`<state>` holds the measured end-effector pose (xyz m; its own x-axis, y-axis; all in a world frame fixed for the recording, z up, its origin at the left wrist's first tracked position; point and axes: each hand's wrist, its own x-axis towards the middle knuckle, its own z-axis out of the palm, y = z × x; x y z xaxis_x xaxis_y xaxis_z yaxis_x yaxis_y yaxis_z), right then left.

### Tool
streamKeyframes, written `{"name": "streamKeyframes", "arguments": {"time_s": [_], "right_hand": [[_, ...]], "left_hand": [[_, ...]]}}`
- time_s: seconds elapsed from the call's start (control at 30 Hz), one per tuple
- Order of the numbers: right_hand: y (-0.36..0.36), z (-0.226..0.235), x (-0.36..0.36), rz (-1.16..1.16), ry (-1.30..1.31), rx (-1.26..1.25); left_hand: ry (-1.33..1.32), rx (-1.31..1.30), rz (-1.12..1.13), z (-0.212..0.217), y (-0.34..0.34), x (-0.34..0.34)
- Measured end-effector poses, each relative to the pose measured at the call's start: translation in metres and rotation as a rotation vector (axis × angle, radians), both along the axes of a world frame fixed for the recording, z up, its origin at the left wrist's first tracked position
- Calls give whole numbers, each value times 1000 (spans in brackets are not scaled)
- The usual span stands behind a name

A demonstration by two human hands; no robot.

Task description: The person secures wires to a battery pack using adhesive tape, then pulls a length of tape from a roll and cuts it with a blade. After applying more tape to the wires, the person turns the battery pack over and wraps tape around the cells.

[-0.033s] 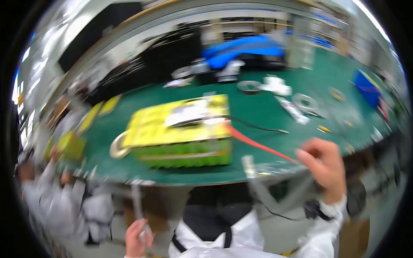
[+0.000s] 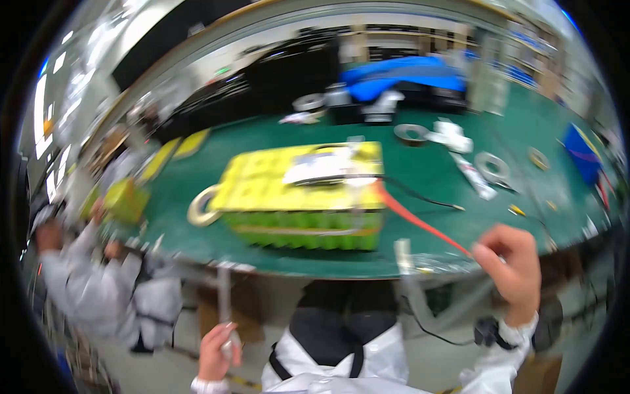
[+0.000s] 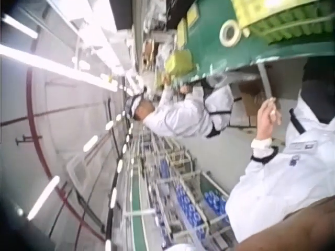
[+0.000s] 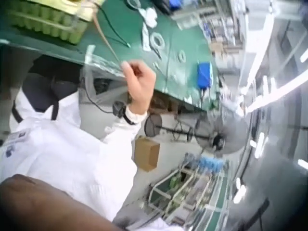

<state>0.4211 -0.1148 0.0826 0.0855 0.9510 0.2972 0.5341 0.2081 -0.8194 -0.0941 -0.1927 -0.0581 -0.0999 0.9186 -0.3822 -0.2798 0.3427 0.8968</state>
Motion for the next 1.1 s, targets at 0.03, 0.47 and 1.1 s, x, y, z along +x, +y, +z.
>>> {"name": "streamKeyframes", "arguments": {"time_s": [0.03, 0.47, 1.1], "right_hand": [[1, 2, -14, 104, 1, 58], [106, -51, -406, 848, -276, 281], [262, -96, -503, -2, -940, -298]], "left_hand": [[-2, -26, -14, 1, 1, 1], [-165, -259, -74, -7, -28, -25], [-234, -233, -154, 1, -60, -40]]}}
